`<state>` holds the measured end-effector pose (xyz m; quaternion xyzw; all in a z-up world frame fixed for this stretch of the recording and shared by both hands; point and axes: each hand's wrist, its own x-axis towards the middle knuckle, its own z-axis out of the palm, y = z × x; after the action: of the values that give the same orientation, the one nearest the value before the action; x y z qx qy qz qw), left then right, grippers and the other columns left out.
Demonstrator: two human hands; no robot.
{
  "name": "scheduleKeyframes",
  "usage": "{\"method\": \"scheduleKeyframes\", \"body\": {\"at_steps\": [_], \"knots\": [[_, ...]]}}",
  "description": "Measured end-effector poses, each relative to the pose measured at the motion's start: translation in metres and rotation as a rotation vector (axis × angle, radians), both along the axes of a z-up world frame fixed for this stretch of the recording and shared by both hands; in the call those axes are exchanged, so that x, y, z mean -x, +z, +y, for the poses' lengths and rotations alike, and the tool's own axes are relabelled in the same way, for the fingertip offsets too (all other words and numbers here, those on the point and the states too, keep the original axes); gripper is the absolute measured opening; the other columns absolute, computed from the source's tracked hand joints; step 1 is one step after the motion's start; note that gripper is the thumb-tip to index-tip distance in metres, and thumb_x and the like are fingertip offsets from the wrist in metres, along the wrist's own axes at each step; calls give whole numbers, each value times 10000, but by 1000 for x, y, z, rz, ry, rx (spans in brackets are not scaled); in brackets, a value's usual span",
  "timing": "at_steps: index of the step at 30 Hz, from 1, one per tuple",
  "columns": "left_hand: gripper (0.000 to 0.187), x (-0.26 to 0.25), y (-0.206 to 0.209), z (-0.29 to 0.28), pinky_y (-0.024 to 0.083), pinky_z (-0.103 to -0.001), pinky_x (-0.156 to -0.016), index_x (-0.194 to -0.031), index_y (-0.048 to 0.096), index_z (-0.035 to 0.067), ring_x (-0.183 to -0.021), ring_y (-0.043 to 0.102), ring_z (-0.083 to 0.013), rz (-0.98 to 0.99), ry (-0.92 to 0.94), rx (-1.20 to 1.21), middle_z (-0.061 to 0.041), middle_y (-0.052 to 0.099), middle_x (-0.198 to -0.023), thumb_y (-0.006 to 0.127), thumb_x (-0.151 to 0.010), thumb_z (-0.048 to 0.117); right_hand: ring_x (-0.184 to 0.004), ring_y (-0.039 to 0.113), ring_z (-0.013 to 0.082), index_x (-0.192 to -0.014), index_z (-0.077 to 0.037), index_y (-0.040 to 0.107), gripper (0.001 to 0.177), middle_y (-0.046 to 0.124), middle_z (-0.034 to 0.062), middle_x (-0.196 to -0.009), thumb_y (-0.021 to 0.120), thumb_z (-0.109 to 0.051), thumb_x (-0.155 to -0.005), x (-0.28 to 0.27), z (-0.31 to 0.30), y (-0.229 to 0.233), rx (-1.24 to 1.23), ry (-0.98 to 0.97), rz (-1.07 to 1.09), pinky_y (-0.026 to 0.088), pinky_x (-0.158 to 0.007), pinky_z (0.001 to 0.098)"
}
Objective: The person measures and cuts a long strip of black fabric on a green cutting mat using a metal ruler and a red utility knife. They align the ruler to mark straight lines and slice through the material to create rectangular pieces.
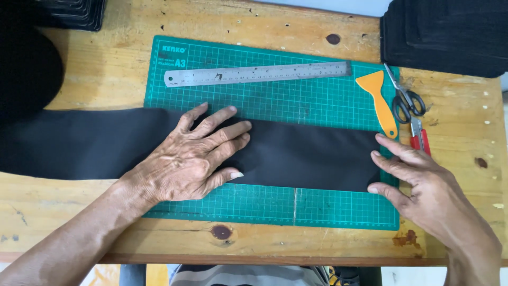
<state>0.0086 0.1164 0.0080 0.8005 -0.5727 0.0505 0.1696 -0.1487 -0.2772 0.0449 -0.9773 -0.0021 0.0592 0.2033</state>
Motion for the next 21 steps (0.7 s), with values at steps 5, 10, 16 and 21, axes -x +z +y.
{"method": "scheduleKeyframes", "body": {"at_steps": [5, 10, 16, 21], "knots": [[593, 2, -2, 5, 351, -565, -1088, -1406, 609, 68, -1381, 489, -341, -91, 50, 9, -82, 590, -1468, 490, -1035, 515, -1384, 547, 173, -1290, -99, 709, 557, 532, 13, -1587, 784, -262, -762, -1, 2, 3, -21, -30, 37, 443, -1120, 341], [599, 3, -7, 7, 408, -507, -969, -1394, 627, 93, -1306, 548, -317, -128, 91, 14, -60, 587, -1493, 510, -1017, 544, -1420, 514, 166, -1302, -115, 704, 565, 520, -10, -1597, 776, -285, -768, -1, 3, 3, -14, -61, 73, 450, -1109, 339], [591, 4, -6, 8, 407, -481, -941, -1385, 616, 85, -1301, 578, -311, -108, 92, 51, -96, 600, -1477, 489, -1025, 535, -1364, 567, 149, -1282, -115, 719, 557, 552, 2, -1569, 797, -272, -753, -1, 4, 3, -34, -54, 22, 427, -1136, 333], [609, 4, -5, 8, 375, -489, -983, -1422, 592, 79, -1314, 565, -313, -54, 104, 49, -105, 592, -1484, 483, -1023, 526, -1393, 537, 147, -1312, -121, 696, 612, 512, -46, -1603, 804, -329, -746, -7, 9, 11, -1, -104, 142, 430, -1121, 343]]}}
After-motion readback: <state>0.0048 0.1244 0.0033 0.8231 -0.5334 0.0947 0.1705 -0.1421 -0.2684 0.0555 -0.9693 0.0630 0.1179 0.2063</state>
